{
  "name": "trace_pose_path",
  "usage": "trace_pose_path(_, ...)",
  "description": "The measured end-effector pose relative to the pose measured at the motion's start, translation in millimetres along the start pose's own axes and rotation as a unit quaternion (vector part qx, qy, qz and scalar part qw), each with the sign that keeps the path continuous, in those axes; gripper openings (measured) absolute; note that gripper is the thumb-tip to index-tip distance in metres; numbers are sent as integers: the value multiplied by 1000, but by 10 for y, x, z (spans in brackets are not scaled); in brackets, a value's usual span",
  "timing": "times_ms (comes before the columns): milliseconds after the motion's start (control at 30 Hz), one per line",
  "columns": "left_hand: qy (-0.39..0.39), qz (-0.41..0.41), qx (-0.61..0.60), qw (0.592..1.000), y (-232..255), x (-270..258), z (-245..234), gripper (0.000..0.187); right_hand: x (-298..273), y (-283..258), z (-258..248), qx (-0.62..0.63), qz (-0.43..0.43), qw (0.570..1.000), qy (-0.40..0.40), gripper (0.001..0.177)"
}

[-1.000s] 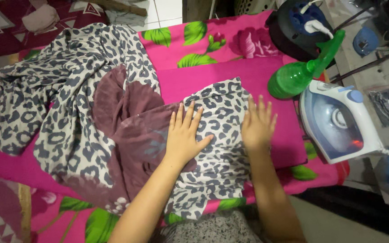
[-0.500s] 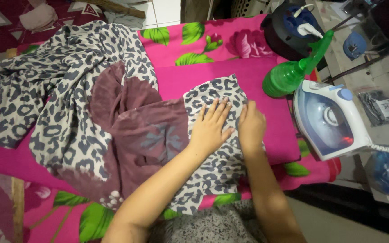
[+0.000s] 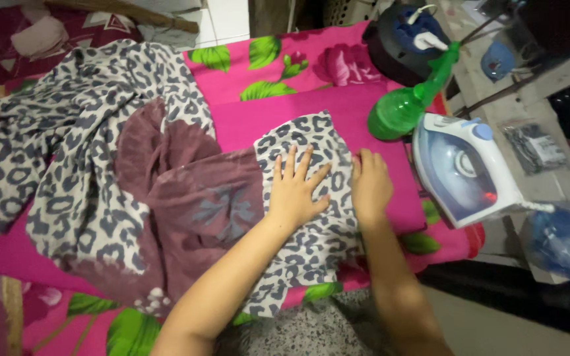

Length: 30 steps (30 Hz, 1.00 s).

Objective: The person irons a leopard-print and maroon patterned garment on a pink ironing board. They repeatedly smooth the fabric, reposition sections, and use a steam iron to press different areas of the garment.

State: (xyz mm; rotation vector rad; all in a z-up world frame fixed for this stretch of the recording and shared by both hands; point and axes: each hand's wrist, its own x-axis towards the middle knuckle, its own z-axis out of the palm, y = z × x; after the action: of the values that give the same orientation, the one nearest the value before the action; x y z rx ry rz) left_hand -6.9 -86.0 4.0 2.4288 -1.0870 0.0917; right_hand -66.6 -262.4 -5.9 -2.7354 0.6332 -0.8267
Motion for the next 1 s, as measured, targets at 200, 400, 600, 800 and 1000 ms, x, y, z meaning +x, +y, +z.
trace_pose_path(200, 9, 47, 87, 995, 334, 85, 405, 76, 111, 731, -917, -64, -11, 992, 104, 29)
trace_pose_path(400, 7, 61, 33, 998, 348, 64, 479, 77, 476, 1360, -1318, -219, 103, 970, -2, 51)
trace_pose_path(600, -15, 53, -66, 996, 185, 115, 184, 66, 454, 1345, -1709, -147, 162, 968, -124, 56)
trace_pose_path(800, 11, -27, 41, 999, -406, -213, -274, 63, 8, 585, -2343, -60, 270, 932, -233, 49)
trace_pose_path(1000, 58, -107, 42, 992, -671, -525, -287, 66, -316, -391, -1828, -169, -189, 950, -183, 16)
